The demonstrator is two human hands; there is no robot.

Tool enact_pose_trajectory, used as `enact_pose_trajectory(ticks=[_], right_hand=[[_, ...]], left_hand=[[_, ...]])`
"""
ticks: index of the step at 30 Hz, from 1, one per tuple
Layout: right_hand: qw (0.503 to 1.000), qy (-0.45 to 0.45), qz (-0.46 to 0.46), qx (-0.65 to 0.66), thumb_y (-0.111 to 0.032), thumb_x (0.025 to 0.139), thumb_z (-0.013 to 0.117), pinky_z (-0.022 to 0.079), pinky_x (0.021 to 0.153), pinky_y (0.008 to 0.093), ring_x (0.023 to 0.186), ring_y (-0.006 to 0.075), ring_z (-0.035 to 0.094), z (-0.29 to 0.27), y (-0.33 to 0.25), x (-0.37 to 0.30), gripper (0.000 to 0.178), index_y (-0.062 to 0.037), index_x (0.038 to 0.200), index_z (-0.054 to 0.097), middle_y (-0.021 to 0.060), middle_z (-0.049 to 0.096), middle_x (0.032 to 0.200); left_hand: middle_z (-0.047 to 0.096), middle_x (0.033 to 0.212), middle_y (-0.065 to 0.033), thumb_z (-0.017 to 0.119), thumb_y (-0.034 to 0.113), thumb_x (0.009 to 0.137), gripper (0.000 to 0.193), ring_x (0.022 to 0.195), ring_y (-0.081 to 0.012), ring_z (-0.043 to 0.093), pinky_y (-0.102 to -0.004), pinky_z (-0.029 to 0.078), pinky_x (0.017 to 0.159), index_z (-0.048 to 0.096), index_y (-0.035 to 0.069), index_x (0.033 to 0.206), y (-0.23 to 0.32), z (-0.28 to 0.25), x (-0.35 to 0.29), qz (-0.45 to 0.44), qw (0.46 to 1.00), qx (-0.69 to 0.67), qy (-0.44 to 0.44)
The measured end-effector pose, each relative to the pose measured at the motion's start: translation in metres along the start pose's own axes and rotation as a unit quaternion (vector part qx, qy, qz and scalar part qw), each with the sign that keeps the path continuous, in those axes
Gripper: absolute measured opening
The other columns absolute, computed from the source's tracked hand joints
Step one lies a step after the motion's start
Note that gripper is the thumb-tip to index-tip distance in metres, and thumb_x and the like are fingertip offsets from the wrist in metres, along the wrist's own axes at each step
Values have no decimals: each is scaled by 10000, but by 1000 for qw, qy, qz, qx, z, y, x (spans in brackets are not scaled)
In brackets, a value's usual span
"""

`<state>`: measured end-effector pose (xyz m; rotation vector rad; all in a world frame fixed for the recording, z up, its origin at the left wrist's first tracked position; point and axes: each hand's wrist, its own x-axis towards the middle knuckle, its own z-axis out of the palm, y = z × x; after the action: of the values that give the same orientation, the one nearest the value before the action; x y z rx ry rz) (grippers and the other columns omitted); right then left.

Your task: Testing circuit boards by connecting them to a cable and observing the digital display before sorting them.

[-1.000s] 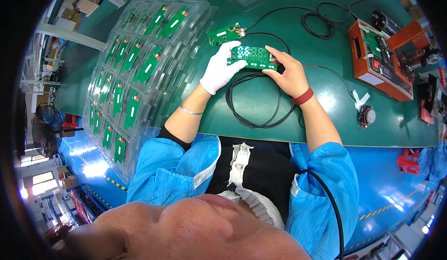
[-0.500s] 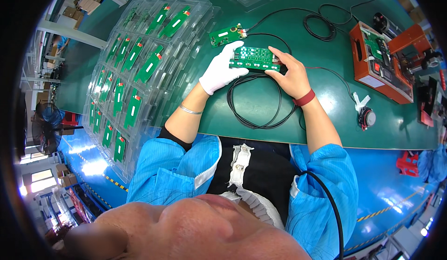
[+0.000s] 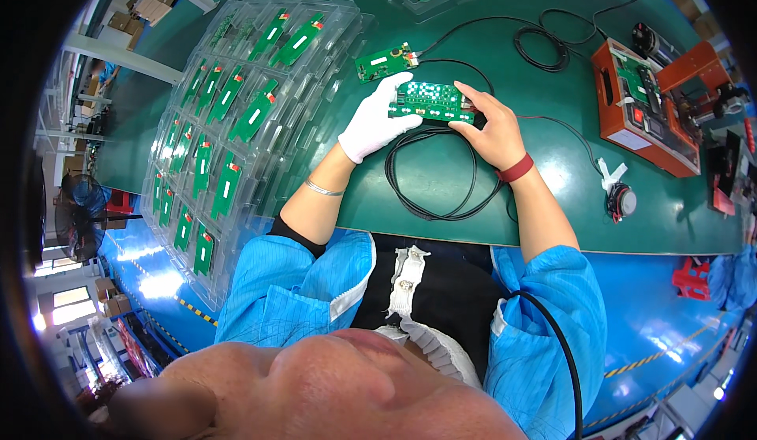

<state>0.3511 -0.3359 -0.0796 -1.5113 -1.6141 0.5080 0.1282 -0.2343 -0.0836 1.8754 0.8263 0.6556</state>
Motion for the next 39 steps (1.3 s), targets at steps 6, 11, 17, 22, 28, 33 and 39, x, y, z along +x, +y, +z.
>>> enact_pose_trajectory(ticks=[6,11,17,22,28,33,39], right_hand=[[1000,-6,-4,-3,20,734,749,531,905,297,936,207,659,1,-2,0,645,-32,1358,592,124,692,1153],[1000,10,-14,7,0,721,761,527,860,302,899,218,657,4,5,-1,649,-60,1348,606,113,699,1114],[1000,6,-9,7,10,727,755,530,885,301,927,214,662,-1,2,1,643,-40,1349,600,123,692,1162],[1000,-1,-1,27,16,749,743,529,897,291,937,194,656,-2,1,1,616,-23,1347,599,125,692,1172],[995,20,32,93,-31,767,764,499,696,252,742,132,575,1,5,1,532,-79,1286,656,54,691,930],[993,39,72,86,-38,790,762,450,614,224,660,94,490,4,8,1,470,-80,1250,678,11,639,805],[994,19,85,66,-33,799,753,471,666,210,707,90,531,1,8,1,472,-36,1262,659,31,692,934]], left_hand=[[641,1212,-146,766,88,765,714,980,-229,644,-330,527,857,457,90,1409,-3,5,1,-4,999,18,37],[647,1191,-144,756,82,768,704,966,-230,645,-327,527,849,461,92,1406,3,2,1,-11,1000,9,23],[652,1180,-142,734,59,765,714,933,-233,647,-325,525,841,453,99,1419,8,-2,-3,-19,1000,-3,-4],[655,1178,-145,722,42,758,726,911,-237,648,-325,524,833,450,104,1429,0,2,-2,19,999,26,19],[661,1167,-149,727,42,750,738,899,-247,651,-331,524,836,455,104,1433,3,2,-1,-11,1000,23,14],[665,1158,-150,730,42,746,741,891,-248,652,-333,524,843,459,104,1434,0,6,-1,19,999,44,24],[664,1160,-151,733,56,748,741,893,-256,650,-341,524,851,460,109,1435,-2,6,-1,20,999,42,25]])
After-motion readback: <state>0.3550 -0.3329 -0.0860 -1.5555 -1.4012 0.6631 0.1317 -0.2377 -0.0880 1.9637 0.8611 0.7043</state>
